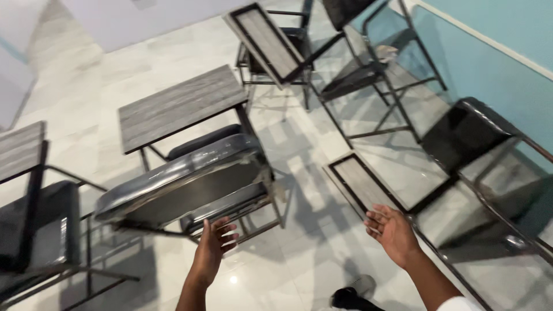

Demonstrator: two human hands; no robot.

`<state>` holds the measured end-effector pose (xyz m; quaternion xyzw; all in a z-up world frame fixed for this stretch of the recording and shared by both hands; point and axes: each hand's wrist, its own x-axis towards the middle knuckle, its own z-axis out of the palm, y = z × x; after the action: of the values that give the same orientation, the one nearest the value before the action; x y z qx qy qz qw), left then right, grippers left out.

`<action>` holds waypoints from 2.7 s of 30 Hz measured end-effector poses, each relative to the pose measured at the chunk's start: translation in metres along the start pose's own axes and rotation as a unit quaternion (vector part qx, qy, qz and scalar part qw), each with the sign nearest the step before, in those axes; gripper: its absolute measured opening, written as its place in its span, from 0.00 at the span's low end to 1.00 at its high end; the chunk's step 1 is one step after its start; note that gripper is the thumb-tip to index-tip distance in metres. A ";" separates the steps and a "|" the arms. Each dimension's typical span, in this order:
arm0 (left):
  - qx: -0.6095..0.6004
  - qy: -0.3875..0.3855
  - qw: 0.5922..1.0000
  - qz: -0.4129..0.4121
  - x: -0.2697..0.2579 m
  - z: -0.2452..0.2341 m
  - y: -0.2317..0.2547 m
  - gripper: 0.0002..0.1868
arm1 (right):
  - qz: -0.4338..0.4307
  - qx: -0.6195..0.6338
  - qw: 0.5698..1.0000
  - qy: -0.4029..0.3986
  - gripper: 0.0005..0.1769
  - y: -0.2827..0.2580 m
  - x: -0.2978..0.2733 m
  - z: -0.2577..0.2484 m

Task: The person assembles a chair and desk set by attaching a plastic-wrapped seat to a metal frame, then placing a wooden tabletop onto the frame. The person then wipes the tabletop with a cloth.

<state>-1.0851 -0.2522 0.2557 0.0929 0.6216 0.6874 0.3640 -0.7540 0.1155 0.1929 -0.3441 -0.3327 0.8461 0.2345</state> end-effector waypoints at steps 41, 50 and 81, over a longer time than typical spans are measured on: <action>0.272 -0.372 0.878 -0.129 0.545 0.453 0.051 0.48 | -0.223 0.212 0.876 0.371 0.20 -0.137 0.105 -0.084; 0.298 -0.388 0.857 -0.164 0.568 0.441 0.049 0.47 | -0.225 0.190 0.873 0.388 0.22 -0.148 0.124 -0.061; 0.512 -0.453 0.720 -0.116 0.571 0.479 -0.013 0.49 | 0.098 -0.227 0.925 0.289 0.32 -0.107 0.229 -0.178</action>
<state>-1.2118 0.4757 0.1585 0.4930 0.6457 0.0927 0.5757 -0.7542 0.4015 0.0760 -0.6488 -0.3981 0.6304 0.1520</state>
